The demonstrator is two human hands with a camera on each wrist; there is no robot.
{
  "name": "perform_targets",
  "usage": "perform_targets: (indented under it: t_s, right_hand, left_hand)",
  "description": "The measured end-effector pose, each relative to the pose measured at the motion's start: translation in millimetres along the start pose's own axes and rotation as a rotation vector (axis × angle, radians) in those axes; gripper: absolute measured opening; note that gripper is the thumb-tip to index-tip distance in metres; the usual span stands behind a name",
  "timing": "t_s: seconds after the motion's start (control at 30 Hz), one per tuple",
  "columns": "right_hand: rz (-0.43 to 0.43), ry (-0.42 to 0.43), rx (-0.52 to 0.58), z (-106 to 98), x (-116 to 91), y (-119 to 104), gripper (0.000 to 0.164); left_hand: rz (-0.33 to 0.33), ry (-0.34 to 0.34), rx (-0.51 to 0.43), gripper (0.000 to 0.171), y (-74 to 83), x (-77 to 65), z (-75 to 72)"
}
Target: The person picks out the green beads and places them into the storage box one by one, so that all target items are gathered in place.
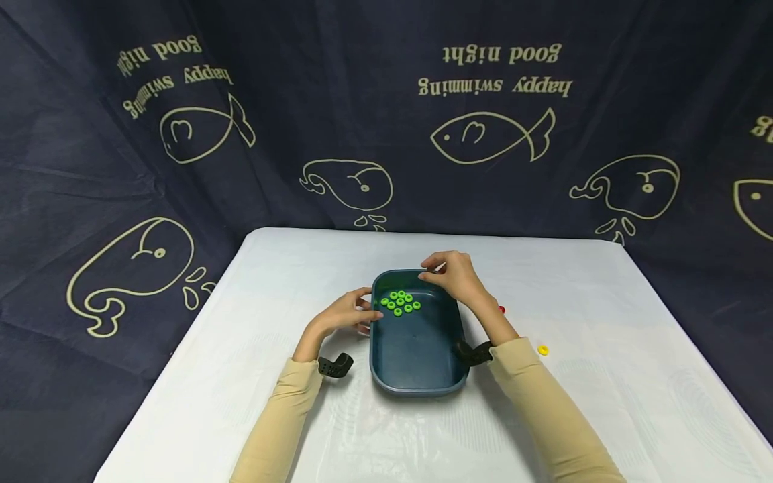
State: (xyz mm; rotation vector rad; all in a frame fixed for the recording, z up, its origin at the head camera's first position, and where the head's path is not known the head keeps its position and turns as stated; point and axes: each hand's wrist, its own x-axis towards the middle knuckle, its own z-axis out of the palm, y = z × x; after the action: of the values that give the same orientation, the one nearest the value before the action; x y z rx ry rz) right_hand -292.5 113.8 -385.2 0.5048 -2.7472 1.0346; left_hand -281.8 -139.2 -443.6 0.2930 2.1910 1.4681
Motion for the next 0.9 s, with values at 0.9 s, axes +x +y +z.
perform_targets:
  t_s: [0.9]
  right_hand:
    - [0.016,0.128,0.008,-55.4,-33.9,22.1,0.023]
  left_hand:
    - [0.005,-0.004,-0.007,0.075,-3.4,3.4,-0.6]
